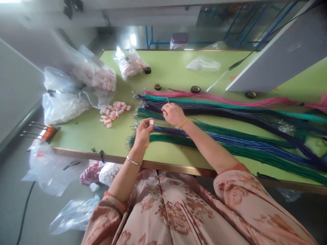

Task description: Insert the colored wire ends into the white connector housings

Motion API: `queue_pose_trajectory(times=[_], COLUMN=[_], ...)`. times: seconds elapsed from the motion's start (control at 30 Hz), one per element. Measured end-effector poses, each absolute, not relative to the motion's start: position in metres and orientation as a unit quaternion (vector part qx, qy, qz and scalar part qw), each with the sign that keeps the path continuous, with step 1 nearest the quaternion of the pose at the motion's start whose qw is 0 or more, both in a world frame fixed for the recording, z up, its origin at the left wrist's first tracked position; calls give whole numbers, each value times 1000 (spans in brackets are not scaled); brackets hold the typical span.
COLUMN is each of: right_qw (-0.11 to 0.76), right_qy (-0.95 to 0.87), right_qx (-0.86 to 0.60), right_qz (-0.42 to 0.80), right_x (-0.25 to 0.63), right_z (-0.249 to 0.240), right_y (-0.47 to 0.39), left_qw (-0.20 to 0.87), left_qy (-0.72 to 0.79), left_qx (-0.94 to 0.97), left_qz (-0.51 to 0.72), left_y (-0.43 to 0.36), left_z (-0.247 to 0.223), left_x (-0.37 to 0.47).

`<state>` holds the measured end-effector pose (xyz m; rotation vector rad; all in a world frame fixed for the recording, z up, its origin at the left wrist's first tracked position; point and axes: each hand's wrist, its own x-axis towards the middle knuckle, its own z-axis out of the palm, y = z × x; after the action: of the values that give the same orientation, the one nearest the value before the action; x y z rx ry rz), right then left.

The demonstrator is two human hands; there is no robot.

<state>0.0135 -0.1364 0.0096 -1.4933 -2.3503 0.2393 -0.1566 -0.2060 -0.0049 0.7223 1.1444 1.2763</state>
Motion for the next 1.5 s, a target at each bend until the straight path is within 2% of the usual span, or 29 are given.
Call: queue_pose_trajectory(times=[0.13, 0.4, 0.6, 0.83, 1.03, 1.13, 1.37, 1.5], right_qw=[76, 71, 128, 53, 84, 99, 309, 260], right_qy=[-841, -857, -833, -844, -794, -797, -760, -766], right_qx=[-535, -510, -531, -530, -600, -590, -554, -571], right_qz=[21, 17, 84, 61, 56, 84, 140, 137], right_x=[14, 16, 22, -17, -28, -24, 53, 93], right_z=[-1, -3, 12, 4, -8, -5, 16, 4], right_y=[-130, -153, -111, -51, -26, -21, -25, -47], left_qw=[553, 495, 443, 379, 382, 382, 371, 401], left_qy=[518, 559, 563, 572, 563, 561, 550, 555], left_qx=[412, 542, 612, 650, 652, 660, 683, 662], left_qz=[506, 387, 336, 326, 335, 322, 305, 305], left_y=[-183, -142, -144, -151, -159, -161, -160, -158], left_z=[-1, -13, -5, 0, -3, -4, -9, -11], left_x=[-153, -144, -146, -138, -141, -144, -150, -152])
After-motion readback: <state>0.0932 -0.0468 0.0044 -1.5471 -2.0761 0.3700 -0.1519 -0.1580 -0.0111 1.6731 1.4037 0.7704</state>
